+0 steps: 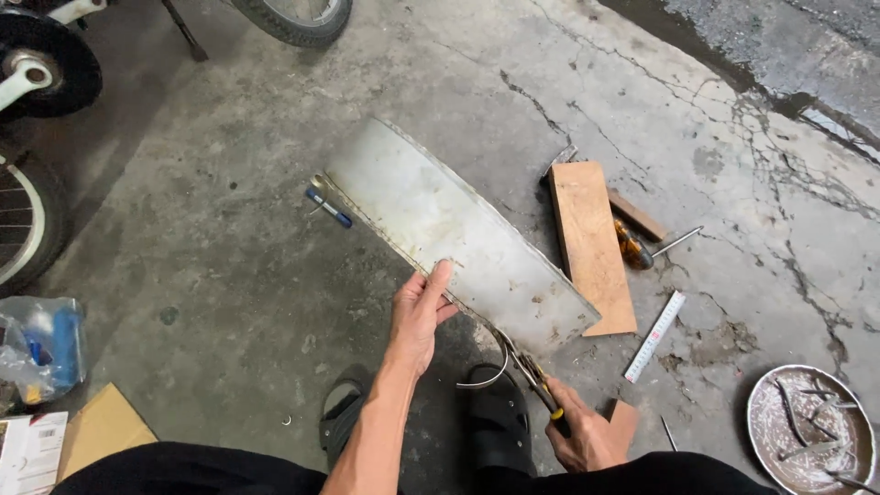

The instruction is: Cutting a curved metal strip using tin snips while sitting on the ground

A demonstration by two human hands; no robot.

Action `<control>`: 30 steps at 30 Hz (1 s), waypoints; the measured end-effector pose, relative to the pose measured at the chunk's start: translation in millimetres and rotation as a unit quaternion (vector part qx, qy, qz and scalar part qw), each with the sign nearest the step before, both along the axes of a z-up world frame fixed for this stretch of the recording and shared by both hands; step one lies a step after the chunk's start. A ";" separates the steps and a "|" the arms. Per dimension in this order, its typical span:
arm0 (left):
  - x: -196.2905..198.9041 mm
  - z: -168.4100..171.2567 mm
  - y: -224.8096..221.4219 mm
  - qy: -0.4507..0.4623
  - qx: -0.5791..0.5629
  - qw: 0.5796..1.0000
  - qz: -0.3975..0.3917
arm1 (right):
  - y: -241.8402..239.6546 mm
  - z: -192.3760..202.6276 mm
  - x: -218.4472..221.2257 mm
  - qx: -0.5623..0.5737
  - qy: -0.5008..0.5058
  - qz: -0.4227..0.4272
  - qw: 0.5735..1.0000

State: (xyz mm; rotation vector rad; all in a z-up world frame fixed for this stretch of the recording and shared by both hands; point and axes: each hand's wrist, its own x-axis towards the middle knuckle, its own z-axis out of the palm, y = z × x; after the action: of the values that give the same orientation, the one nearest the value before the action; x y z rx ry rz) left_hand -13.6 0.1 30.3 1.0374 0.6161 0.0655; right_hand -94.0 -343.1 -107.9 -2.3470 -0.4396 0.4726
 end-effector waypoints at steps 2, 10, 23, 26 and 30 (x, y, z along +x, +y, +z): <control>1.2 6.5 0.3 0.010 0.003 1.000 -0.003 | 8.1 8.7 3.1 0.011 0.047 -0.043 0.998; -0.7 -4.0 15.6 0.025 -0.005 0.999 0.023 | 7.0 27.6 22.5 -0.008 0.088 0.032 0.996; 3.8 -14.9 13.9 -0.021 -0.009 0.999 0.045 | -22.9 5.1 11.2 0.017 0.128 0.035 0.991; 1.1 -14.2 9.6 -0.009 0.007 0.999 0.033 | -39.7 -20.6 8.7 0.035 0.109 0.060 0.992; 0.1 -13.3 -2.7 -0.018 -0.012 0.999 0.034 | -39.9 -19.0 7.1 0.027 0.157 0.041 0.986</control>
State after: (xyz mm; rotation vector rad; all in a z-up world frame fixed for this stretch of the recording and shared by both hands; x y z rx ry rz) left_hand -13.5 -2.6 17.0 0.9895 0.6171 0.1349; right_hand -86.9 -383.1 -126.9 -2.1580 -0.3946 0.8436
